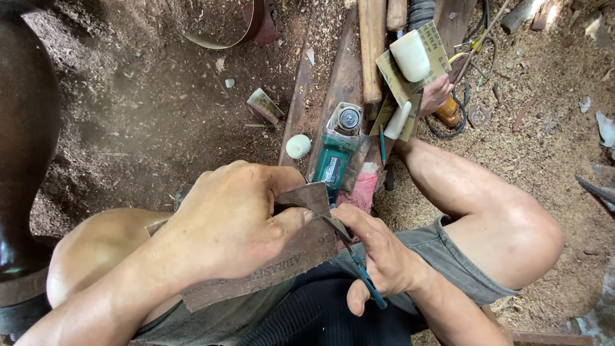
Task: The recorder prepares sanding tools by cutting and attaching sandpaper to a manual sanding block.
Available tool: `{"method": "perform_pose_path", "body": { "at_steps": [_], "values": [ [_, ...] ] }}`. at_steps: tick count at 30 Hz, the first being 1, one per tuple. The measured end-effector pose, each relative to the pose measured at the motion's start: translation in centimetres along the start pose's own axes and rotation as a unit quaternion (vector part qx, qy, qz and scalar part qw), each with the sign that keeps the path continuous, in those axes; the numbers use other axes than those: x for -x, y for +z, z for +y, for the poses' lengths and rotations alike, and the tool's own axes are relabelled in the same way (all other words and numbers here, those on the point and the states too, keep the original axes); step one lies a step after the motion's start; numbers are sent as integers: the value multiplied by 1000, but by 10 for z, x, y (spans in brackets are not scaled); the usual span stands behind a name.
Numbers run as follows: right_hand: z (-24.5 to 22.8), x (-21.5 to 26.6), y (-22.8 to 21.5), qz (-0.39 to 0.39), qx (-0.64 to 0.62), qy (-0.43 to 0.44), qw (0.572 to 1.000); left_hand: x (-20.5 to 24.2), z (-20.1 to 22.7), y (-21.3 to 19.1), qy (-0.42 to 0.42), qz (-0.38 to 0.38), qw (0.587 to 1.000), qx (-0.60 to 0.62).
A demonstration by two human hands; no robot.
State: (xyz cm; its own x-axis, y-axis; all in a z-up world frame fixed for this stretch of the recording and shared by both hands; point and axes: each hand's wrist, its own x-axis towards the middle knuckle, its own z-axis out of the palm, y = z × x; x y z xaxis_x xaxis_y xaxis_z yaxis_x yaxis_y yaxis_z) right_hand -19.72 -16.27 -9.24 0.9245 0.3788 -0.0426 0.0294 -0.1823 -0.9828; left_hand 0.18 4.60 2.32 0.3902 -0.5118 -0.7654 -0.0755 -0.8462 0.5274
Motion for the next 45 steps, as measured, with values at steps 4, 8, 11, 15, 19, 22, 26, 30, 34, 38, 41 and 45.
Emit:
{"method": "perform_pose_path", "body": {
  "at_steps": [4,8,11,15,19,22,26,30,34,38,41,45],
  "values": [
    [-4,-3,-1,-1,9,-6,1000,1,9,-6,-24,-19,1000,-2],
    [-8,-4,0,5,16,2,1000,2,6,-4,-10,-14,1000,-13],
    [-8,-2,2,21,16,-15,1000,3,3,0,6,-17,1000,8],
    [-8,-2,3,29,3,-27,999,6,3,1,0,-17,1000,12],
    [-7,0,6,49,-1,-52,997,6,1,2,7,-16,1000,11],
    [-5,2,6,53,-4,-55,997,7,-2,4,29,-10,999,35],
    [-1,5,9,57,0,-56,997,7,5,0,-4,-26,999,26],
    [-3,4,10,63,-11,-48,997,6,0,4,3,-19,1000,17],
    [-4,3,11,69,-18,-45,996,8,6,1,-2,-27,999,18],
    [0,8,16,78,-29,-49,995,8,1,6,64,-4,997,50],
    [-3,4,16,89,-37,-60,994,9,7,2,-25,-52,998,30],
    [-9,-3,16,92,14,-32,995,8,4,9,0,-8,1000,-13]
  ]
}}
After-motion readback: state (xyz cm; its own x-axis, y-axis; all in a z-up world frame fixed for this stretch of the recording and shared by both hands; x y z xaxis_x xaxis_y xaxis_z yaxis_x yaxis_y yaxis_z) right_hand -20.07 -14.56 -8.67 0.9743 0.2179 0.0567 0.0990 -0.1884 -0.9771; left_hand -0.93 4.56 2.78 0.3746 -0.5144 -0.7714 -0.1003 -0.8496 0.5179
